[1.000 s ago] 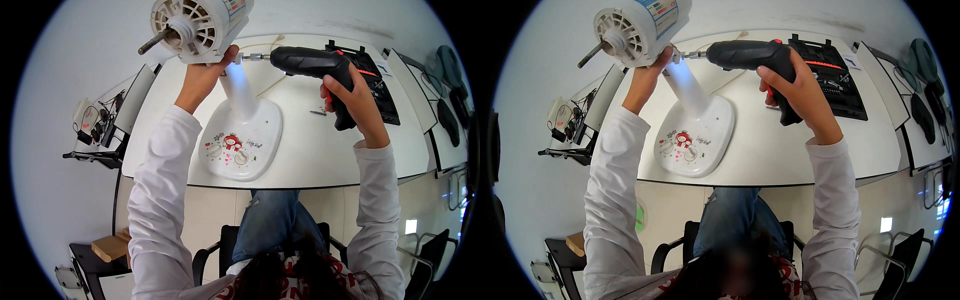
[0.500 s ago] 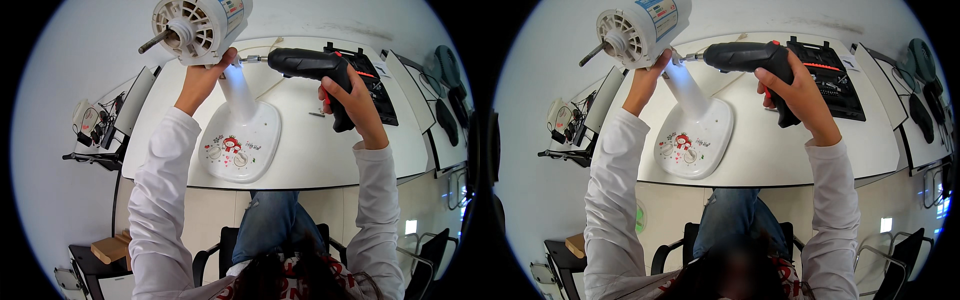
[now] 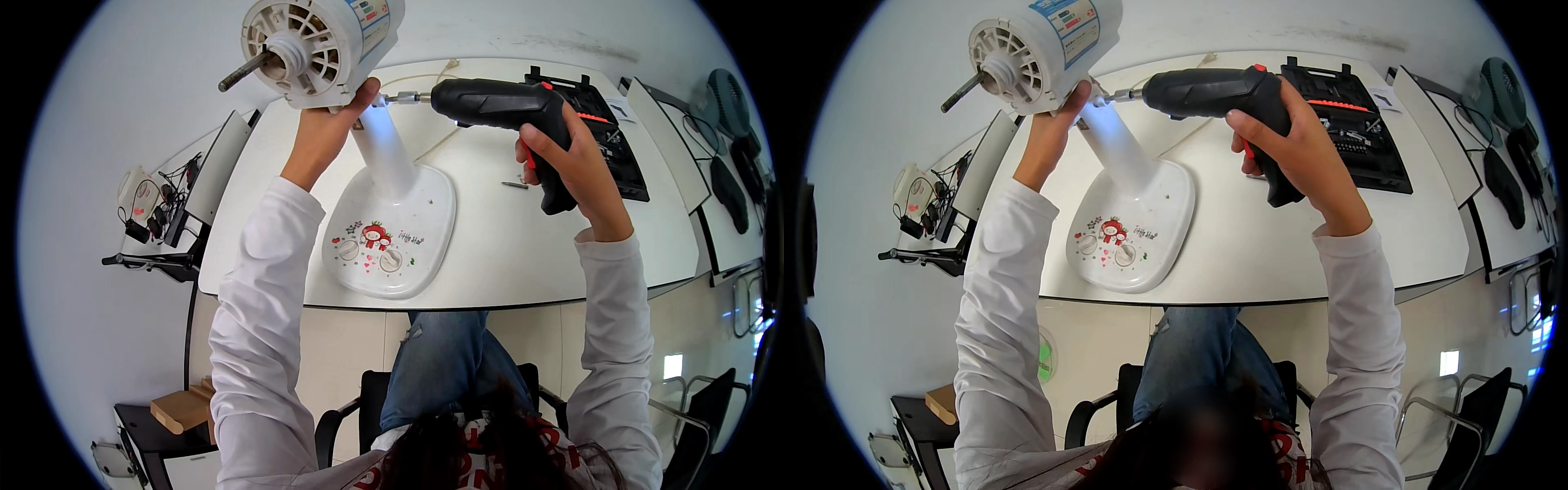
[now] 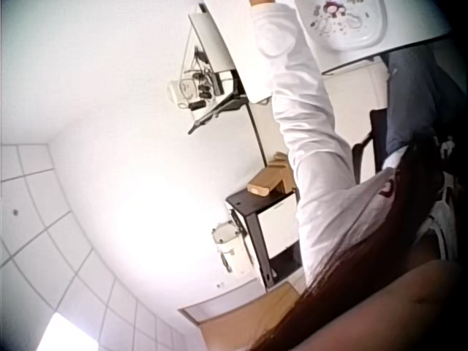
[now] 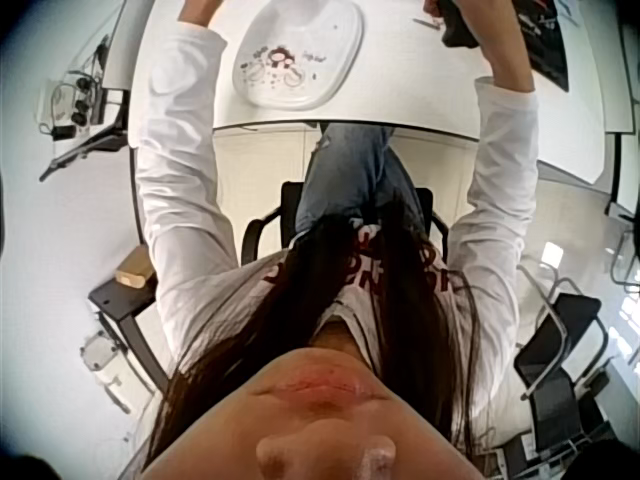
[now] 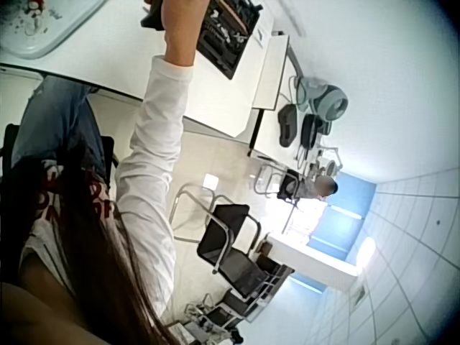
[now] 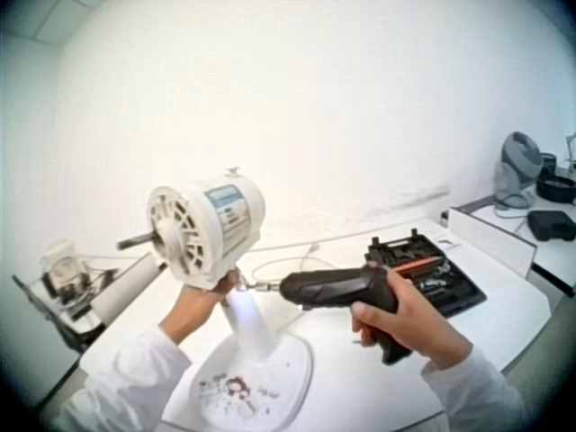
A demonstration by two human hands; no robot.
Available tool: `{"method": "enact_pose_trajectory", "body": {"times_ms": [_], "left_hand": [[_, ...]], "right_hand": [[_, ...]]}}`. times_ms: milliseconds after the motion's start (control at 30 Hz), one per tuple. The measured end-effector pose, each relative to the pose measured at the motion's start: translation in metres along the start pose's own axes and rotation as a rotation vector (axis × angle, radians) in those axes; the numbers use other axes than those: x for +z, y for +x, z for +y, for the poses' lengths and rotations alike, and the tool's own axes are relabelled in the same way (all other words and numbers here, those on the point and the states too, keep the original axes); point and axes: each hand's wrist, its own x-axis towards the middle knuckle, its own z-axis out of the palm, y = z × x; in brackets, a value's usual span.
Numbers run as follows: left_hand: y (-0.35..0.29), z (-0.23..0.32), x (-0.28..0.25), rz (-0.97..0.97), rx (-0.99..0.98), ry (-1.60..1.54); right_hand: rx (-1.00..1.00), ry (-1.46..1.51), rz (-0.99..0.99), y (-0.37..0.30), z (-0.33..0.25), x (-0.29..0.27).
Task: The person assembles a white electric fan by attaching the motor housing to the stand using a cordless electric screwdriver. They insert screws, tighten them, and adjust the neck joint to secure the components.
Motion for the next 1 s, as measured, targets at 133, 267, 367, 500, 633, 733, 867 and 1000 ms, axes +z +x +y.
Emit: {"method": "enact_pose_trajectory", "body": {"times_ms": [133, 267, 367, 500, 633, 733, 867, 1000], "left_hand": [[0.0007, -0.0003, -0.0003, -0.01, 0.003, 0.001], [0.0005, -0.0009, -0.0005, -0.02, -0.012, -0.02], [0.0005, 0.0012, -0.0009, -0.018, -0.019, -0.019], [0.0003, 0.0012, -0.0007, -0.024, 0.001, -0.021], [0.0002, 0.0017, -0.0005, -0.023, -0.01, -0.01], [-0.0001, 0.0018, -0.0007, -0.028, -0.024, -0.01], [-0.0005, 0.0012, -0.0004, 0.0, 0.005, -0.021], [-0.0019, 0.0057, 0.0011, -0.001, -0.015, -0.029]], "right_hand": [[-0.002, -0.012, 0.004, 0.0004, 0.0006, -0.0007], [-0.006, -0.007, -0.001, 0.0, 0.0001, -0.0004], [0.0, -0.018, 0.003, -0.0001, -0.0007, -0.0004], [-0.002, -0.016, 0.017, -0.0006, 0.0008, 0.0005], [-0.009, -0.02, 0.015, -0.0008, 0.0006, 0.0003], [-0.012, -0.016, 0.007, -0.0009, 0.0006, -0.0004], [-0.005, -0.021, 0.009, -0.0017, -0.0013, 0.0013], [-0.002, -0.005, 0.009, -0.0018, 0.0001, 0.0007]]}}
